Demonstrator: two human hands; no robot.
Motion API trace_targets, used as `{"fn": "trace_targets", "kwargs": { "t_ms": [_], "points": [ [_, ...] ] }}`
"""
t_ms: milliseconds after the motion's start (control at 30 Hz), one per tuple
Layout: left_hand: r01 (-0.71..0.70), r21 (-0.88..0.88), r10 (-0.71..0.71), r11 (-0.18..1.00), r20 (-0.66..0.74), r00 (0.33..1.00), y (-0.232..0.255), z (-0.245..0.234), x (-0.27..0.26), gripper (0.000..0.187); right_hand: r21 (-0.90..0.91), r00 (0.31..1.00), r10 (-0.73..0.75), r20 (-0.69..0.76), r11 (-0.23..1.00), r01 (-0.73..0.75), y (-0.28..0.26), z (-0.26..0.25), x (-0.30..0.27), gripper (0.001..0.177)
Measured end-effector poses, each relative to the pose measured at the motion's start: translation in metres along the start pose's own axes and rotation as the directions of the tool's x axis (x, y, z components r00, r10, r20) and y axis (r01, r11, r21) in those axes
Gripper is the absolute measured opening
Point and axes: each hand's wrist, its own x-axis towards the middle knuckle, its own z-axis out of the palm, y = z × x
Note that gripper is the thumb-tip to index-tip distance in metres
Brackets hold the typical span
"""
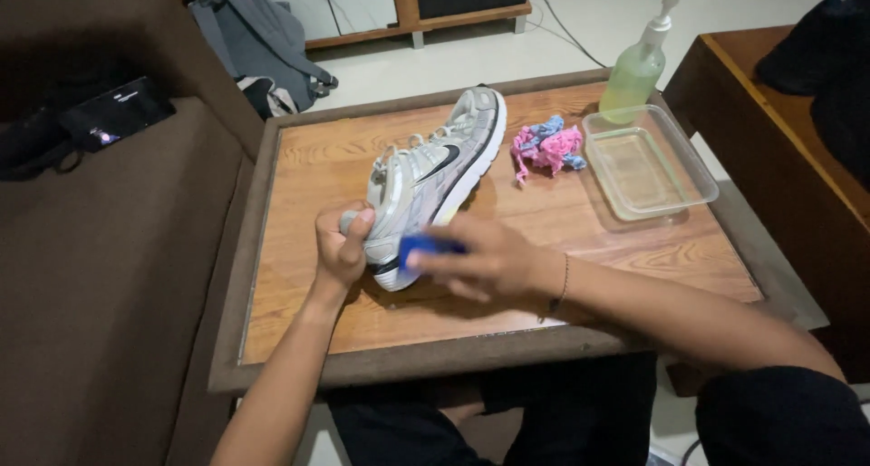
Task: The person cleans a white sneaker on a wooden table using a pink cloth and a blue eraser. They alternate between wiping the shoe with the cloth and scrubbing it with the eraser, focusing on the upper and side panels.
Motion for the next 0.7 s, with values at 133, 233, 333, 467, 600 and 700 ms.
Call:
{"fn": "trace_targets", "kwargs": {
  "t_ms": [133, 233, 333, 467, 600, 700],
  "points": [
    [-0.012, 0.001, 0.012, 1.0, 0.01, 1.0, 0.01, 0.003, 0.003, 0.045, -0.359, 0.991, -0.107, -0.076, 0.93, 0.073, 0.016, -0.02, 0.004, 0.042],
    [0.046, -0.005, -0.046, 0.999, 0.005, 0.999, -0.002, 0.0, -0.002, 0.04, -0.807, 0.96, -0.265, -0.088, 0.584, 0.087, 0.022, -0.024, -0.003, 0.036],
    [0.066, -0.016, -0.066, 0.998, 0.003, 0.998, 0.004, 0.003, 0.0, 0.043, -0.694, 0.973, -0.212, -0.094, 0.714, 0.089, 0.01, -0.007, -0.004, 0.039],
    [0.05, 0.01, -0.051, 0.999, 0.035, 0.998, 0.009, 0.003, 0.001, 0.042, -0.718, 0.954, -0.3, 0.017, 0.66, 0.22, -0.005, -0.012, 0.019, 0.034],
    [0.122, -0.035, -0.119, 0.992, 0.073, 0.99, 0.004, -0.003, 0.001, 0.039, -0.793, 0.957, -0.277, -0.093, 0.601, 0.097, 0.024, -0.034, 0.012, 0.035],
    [0.185, -0.042, -0.178, 0.982, 0.131, 0.975, 0.008, -0.002, -0.001, 0.031, -0.659, 0.953, -0.301, -0.03, 0.723, 0.208, 0.003, 0.004, 0.003, 0.032]
  ]
}}
